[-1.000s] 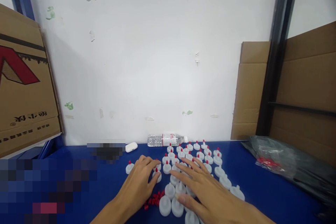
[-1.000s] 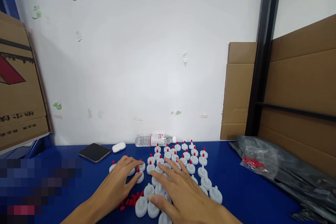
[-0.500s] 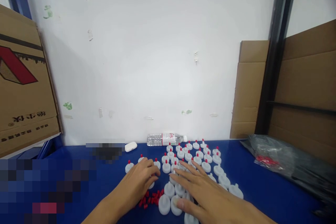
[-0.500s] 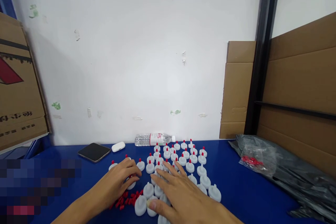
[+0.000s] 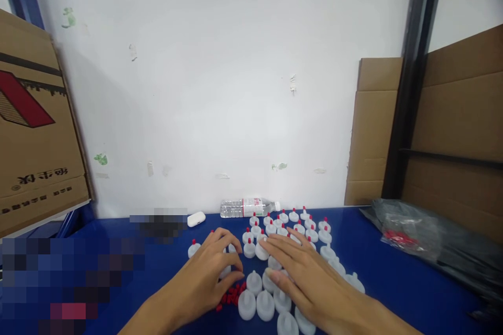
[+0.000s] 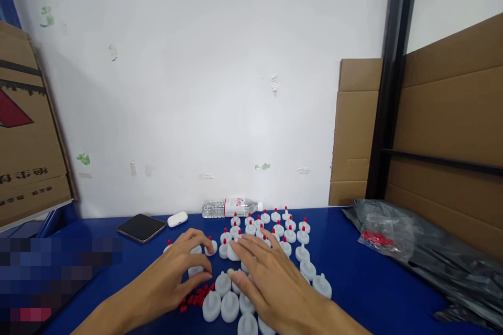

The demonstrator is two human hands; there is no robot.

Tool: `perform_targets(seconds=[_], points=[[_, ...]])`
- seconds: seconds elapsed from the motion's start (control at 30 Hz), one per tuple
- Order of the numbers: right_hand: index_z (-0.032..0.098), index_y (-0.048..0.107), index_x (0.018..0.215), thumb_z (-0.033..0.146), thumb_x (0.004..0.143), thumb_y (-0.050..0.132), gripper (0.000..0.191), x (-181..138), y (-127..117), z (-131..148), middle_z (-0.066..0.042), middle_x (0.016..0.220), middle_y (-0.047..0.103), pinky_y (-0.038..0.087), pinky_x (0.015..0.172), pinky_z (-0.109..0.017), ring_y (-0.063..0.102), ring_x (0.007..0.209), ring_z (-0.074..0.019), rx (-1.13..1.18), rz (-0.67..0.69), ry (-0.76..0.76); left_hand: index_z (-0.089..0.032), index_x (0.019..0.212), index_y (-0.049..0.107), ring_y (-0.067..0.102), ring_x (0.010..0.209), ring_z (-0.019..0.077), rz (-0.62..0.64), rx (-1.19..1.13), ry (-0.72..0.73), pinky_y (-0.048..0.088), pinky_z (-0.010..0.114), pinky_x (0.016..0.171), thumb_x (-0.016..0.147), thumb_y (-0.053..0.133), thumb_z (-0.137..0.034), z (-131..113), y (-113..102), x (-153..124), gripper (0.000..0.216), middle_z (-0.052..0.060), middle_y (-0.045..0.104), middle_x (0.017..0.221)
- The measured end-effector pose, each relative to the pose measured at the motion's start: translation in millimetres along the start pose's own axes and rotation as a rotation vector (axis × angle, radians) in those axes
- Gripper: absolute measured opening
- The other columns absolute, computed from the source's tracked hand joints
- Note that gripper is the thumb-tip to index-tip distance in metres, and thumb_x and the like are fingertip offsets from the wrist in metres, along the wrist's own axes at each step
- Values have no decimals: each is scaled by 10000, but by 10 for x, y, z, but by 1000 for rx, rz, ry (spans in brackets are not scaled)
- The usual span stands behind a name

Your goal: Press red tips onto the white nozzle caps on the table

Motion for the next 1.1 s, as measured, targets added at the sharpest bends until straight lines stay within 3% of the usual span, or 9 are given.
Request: perform_targets(seconds=[0.17, 0.33, 0.6, 0.8, 0.97, 1.1], points=[[248, 581, 1420, 297, 1082, 491, 353, 0, -120, -16, -64, 1311, 716, 326, 1206, -587, 664, 1226, -243, 3, -276, -48, -247, 875, 774, 485, 1289, 314, 102, 17, -72, 423, 513, 1091, 940, 750, -183, -34, -41, -40, 95, 41, 592, 1299], [261, 648, 1254, 339, 972, 697, 297, -27, -146, 11, -21, 1111, 760, 350, 1150, -532, 715, 1003, -227, 60, -394, -82, -221, 847, 779, 514, 1275, 309, 121, 25, -80, 405, 531, 1115, 946, 743, -178, -22, 22, -31, 114, 57, 599, 1279], [261, 649, 1175, 380, 931, 760, 294, -33, -118, 9, -2, 1044, 755, 363, 1108, -499, 721, 949, -217, 67, -380, -78, -214, 876, 744, 551, 1209, 288, 86, 32, -46, 437, 502, 1062, 948, 722, -140, 28, 120, -22, 105, 55, 625, 1224], [253, 638, 1167, 340, 981, 690, 212, -24, -136, 39, -18, 1031, 749, 402, 1075, -480, 716, 918, -214, 37, -399, -113, -225, 947, 720, 599, 1089, 260, -47, -9, -50, 429, 466, 1013, 961, 690, -130, 89, 61, 26, 101, 31, 694, 1088], [208, 625, 1140, 159, 1052, 504, 157, 6, -139, 133, -39, 1054, 735, 448, 1012, -408, 702, 983, -188, 0, -328, -266, -224, 944, 741, 653, 935, 238, -234, -226, -181, 475, 352, 859, 1003, 609, -274, 68, -66, 48, 153, 31, 751, 971], [211, 623, 1073, 157, 1065, 467, 165, -8, -115, 172, -46, 1099, 728, 450, 1000, -383, 702, 964, -171, -21, -291, -327, -214, 898, 753, 655, 808, 203, -288, -522, -298, 487, 299, 755, 991, 609, -391, 24, -44, 65, 247, 22, 760, 888]])
Point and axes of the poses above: each hand's wrist, its own x-axis towards the middle knuckle, its own y-axis out of the palm, z = x × y, the point moved 4 cm from there along x, towards the middle knuckle
